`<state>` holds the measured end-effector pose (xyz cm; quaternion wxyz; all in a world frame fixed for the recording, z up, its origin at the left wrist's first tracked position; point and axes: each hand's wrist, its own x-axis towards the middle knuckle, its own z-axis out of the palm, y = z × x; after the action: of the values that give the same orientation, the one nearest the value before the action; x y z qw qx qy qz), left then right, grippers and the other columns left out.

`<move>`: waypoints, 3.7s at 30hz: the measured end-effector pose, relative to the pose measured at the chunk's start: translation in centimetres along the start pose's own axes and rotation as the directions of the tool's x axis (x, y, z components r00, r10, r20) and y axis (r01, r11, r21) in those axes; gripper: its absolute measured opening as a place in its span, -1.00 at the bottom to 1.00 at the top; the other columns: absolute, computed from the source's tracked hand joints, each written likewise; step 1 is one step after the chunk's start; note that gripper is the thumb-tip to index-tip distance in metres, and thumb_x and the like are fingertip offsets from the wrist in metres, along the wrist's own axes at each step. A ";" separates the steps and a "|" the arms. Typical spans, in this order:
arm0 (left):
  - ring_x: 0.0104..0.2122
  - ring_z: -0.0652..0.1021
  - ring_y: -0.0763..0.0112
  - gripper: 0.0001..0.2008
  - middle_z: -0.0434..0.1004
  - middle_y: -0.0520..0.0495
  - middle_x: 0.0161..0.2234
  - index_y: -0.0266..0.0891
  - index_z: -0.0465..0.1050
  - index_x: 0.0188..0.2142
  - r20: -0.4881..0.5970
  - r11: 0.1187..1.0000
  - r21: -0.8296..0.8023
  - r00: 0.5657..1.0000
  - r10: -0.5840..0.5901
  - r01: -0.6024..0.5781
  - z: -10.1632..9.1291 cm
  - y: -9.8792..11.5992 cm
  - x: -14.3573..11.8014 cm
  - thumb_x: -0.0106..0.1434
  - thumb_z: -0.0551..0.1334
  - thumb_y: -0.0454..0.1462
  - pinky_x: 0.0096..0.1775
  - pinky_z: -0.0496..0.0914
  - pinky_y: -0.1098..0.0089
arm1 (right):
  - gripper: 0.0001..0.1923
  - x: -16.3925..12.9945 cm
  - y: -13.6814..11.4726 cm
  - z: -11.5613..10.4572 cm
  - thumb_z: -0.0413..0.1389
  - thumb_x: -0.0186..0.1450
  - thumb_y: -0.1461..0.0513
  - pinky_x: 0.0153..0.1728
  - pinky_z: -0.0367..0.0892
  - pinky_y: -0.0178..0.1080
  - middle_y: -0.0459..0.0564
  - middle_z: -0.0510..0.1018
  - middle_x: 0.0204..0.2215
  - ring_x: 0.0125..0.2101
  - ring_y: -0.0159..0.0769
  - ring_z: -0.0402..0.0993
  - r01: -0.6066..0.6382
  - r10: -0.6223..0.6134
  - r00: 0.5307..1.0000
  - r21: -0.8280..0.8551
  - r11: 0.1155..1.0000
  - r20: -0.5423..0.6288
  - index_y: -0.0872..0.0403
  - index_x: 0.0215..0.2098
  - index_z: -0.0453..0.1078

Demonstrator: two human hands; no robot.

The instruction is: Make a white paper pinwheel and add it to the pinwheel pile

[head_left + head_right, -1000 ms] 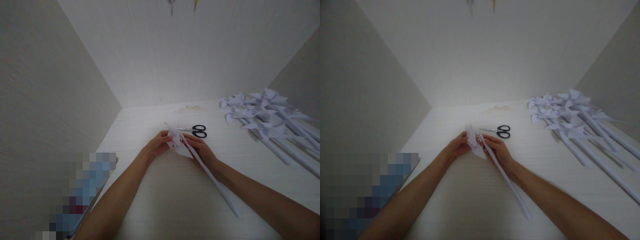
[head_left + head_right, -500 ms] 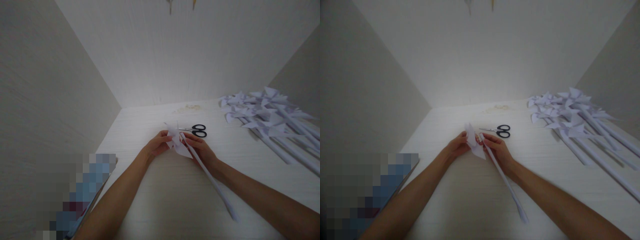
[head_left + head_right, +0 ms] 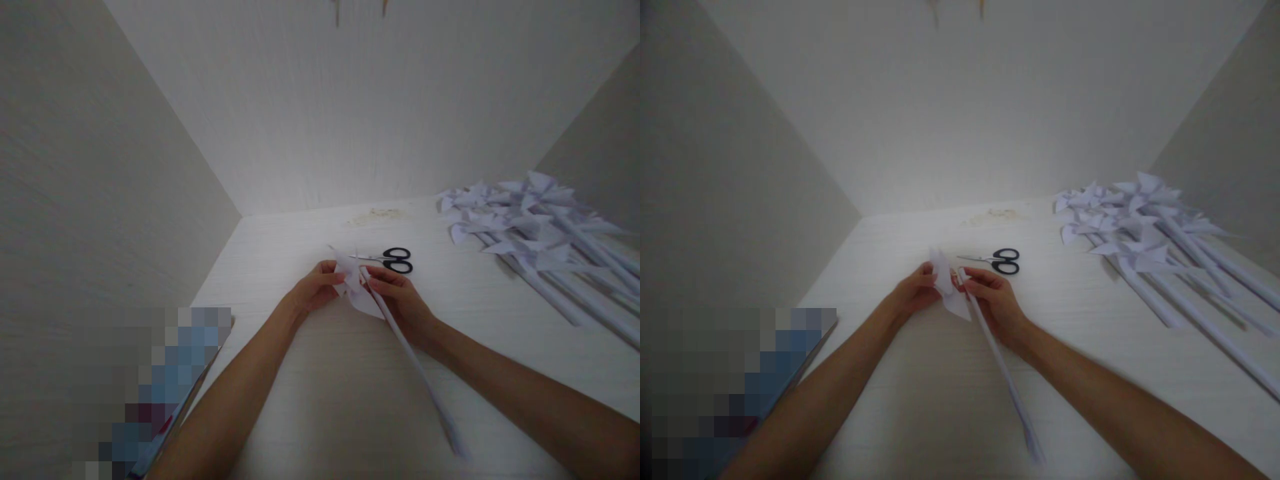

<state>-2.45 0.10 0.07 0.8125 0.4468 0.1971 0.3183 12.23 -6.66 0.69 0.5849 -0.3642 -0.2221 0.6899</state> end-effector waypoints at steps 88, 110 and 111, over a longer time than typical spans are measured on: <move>-0.39 0.38 0.50 -0.85 0.32 0.02 -0.42 -0.23 0.25 -0.42 -0.232 0.586 0.734 0.684 0.692 -0.344 1.4 -0.8 0.4 0.01 0.22 -0.30 -0.32 0.27 0.45 | -0.74 1.1 0.0 -0.9 0.26 -0.17 0.28 -0.34 0.26 -0.24 -0.17 0.50 -0.61 -0.53 -0.37 0.38 0.139 -0.152 0.976 -0.087 0.986 -0.159 0.04 -0.45 0.45; -0.31 0.39 0.30 -0.82 0.40 -0.19 -0.32 -0.25 0.35 -0.30 0.203 -0.037 0.975 0.811 0.549 -0.220 1.2 -1.5 -0.5 0.18 0.01 -0.32 -0.22 0.25 0.31 | -0.82 2.3 0.3 -2.2 0.26 -0.14 0.26 -0.39 0.24 -0.28 -0.17 0.51 -0.59 -0.55 -0.43 0.36 0.219 -0.238 0.968 -0.192 0.957 -0.080 0.03 -0.50 0.46; -0.30 0.40 0.29 -0.81 0.40 -0.20 -0.31 -0.26 0.35 -0.29 0.209 -0.034 0.973 0.814 0.542 -0.227 1.2 -1.5 -0.5 0.18 0.00 -0.32 -0.22 0.26 0.31 | -0.83 2.3 0.2 -2.3 0.26 -0.14 0.25 -0.42 0.24 -0.29 -0.17 0.50 -0.60 -0.57 -0.44 0.35 0.214 -0.234 0.969 -0.196 0.957 -0.084 0.03 -0.51 0.46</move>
<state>-1.52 -1.55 -0.54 0.1481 0.8613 0.3168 0.3686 13.69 -4.74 -1.49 0.6338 -0.4259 -0.2939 0.5749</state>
